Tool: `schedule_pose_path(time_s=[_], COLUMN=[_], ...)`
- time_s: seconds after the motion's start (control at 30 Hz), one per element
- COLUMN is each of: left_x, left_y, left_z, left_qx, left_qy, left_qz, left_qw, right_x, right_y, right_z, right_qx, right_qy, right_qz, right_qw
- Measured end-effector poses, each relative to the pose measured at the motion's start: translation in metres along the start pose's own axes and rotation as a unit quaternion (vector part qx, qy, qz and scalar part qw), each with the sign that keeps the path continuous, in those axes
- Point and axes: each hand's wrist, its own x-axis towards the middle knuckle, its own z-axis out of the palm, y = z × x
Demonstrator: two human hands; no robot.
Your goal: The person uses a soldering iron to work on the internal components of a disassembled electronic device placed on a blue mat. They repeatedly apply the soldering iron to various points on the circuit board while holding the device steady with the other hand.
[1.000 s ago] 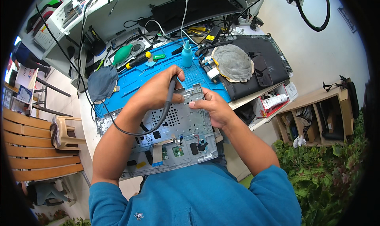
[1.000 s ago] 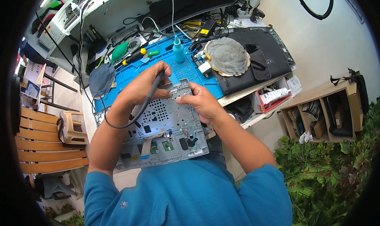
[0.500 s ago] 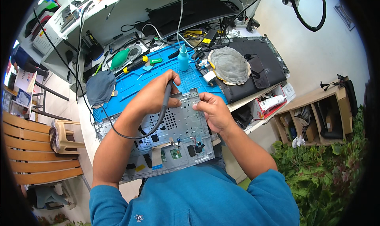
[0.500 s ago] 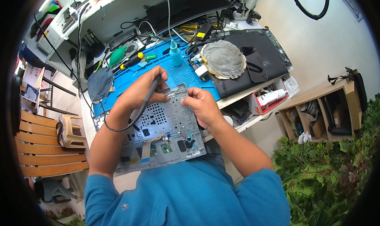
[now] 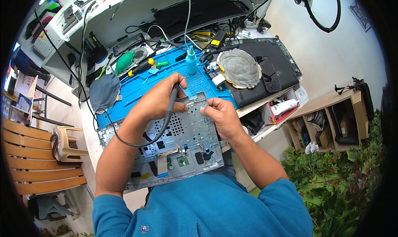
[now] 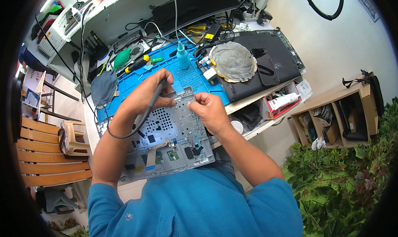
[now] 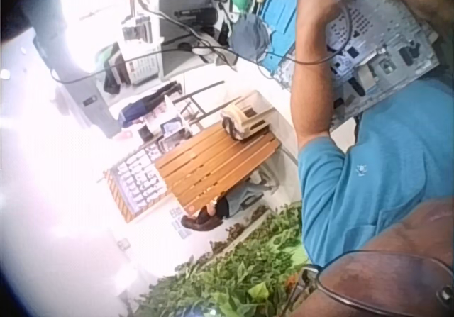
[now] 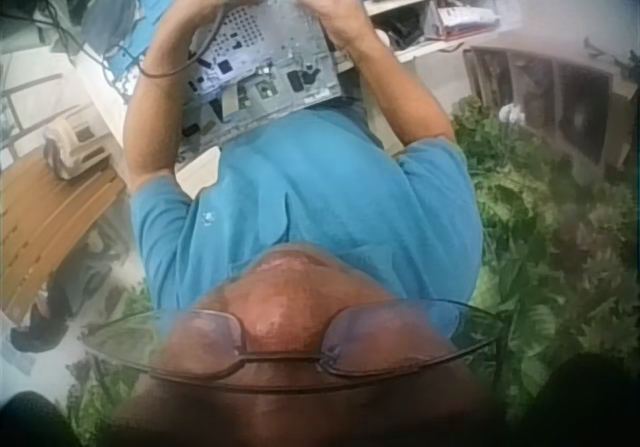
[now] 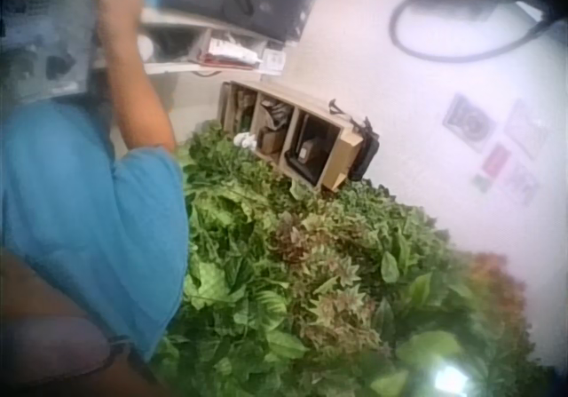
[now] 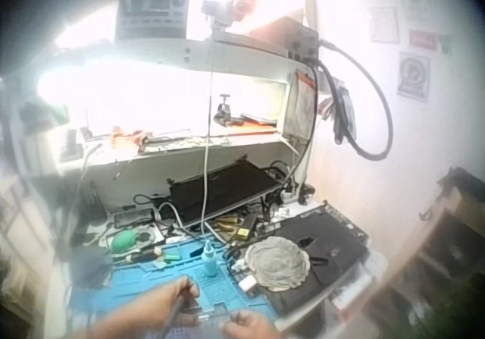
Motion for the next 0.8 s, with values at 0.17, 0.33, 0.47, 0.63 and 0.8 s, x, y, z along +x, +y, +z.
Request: schedule_pose_path(time_s=[0.17, 0.33, 0.47, 0.63, 0.8], left_x=[-0.002, -0.002, -0.005, -0.001, 0.003], left_y=[0.006, 0.003, 0.006, 0.011, 0.014], left_z=[0.002, 0.001, 0.002, 0.004, 0.005], left_qx=[0.01, -0.004, -0.012, -0.034, -0.031], left_qy=[0.004, -0.002, 0.009, -0.013, -0.019], left_qz=[0.0, 0.003, -0.005, -0.008, -0.02], left_qw=[1.0, 1.0, 1.0, 0.999, 0.999], right_x=[0.0, 0.002, 0.0, 0.0, -0.002], right_y=[0.005, 0.005, 0.004, 0.004, 0.005], right_z=[-0.001, 0.0, 0.005, 0.005, 0.004], right_qx=[-0.046, -0.051, -0.056, -0.055, -0.085], right_qy=[-0.001, -0.002, 0.009, 0.009, 0.001], right_qz=[-0.018, -0.04, -0.052, -0.056, -0.076], right_qw=[0.999, 0.998, 0.997, 0.997, 0.993])
